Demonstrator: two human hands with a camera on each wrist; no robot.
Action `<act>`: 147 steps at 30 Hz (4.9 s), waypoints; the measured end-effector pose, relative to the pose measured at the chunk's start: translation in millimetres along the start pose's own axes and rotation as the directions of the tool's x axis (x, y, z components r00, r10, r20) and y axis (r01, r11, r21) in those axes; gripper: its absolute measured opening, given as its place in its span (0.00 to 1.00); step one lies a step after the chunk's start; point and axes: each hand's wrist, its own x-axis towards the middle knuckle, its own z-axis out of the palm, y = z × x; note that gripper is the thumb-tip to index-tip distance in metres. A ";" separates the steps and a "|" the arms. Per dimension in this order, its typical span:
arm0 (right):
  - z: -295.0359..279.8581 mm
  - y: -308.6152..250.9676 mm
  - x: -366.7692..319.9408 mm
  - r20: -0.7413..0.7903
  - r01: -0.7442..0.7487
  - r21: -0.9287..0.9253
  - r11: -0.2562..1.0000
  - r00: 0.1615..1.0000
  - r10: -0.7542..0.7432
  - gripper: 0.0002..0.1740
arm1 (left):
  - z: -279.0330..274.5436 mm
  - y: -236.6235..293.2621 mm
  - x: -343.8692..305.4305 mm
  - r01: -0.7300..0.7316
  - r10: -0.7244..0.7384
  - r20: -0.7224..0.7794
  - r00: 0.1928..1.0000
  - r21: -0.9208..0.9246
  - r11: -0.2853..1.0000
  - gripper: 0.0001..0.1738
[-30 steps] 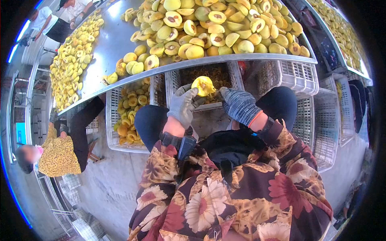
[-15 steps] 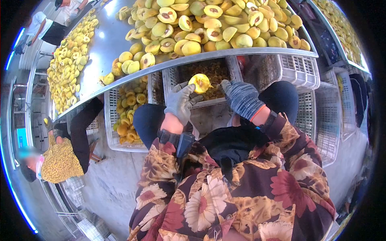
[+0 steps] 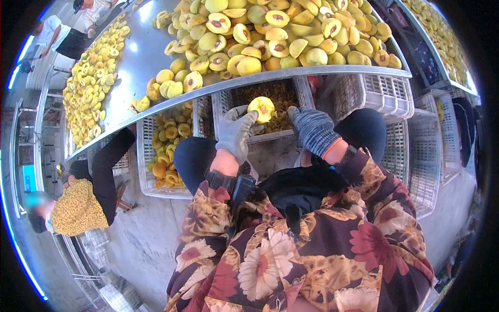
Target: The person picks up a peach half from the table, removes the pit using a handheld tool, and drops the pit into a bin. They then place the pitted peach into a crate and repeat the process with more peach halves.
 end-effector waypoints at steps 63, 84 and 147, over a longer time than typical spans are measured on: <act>2.6 -20.0 -15.5 -0.020 -0.108 0.469 0.877 0.991 0.133 0.18 | 10.4 -11.7 10.7 -0.191 0.183 -0.070 0.981 -0.123 0.974 0.18; 13.0 -8.1 -10.6 -0.130 -0.045 0.733 0.679 0.970 0.204 0.15 | 51.0 -9.9 -9.7 -0.232 0.236 -0.096 0.967 0.054 0.971 0.20; -3.7 62.4 -28.9 -0.534 0.170 0.715 0.678 0.758 0.374 0.18 | -38.1 -21.8 51.6 0.120 -0.100 0.108 0.989 -0.198 0.973 0.17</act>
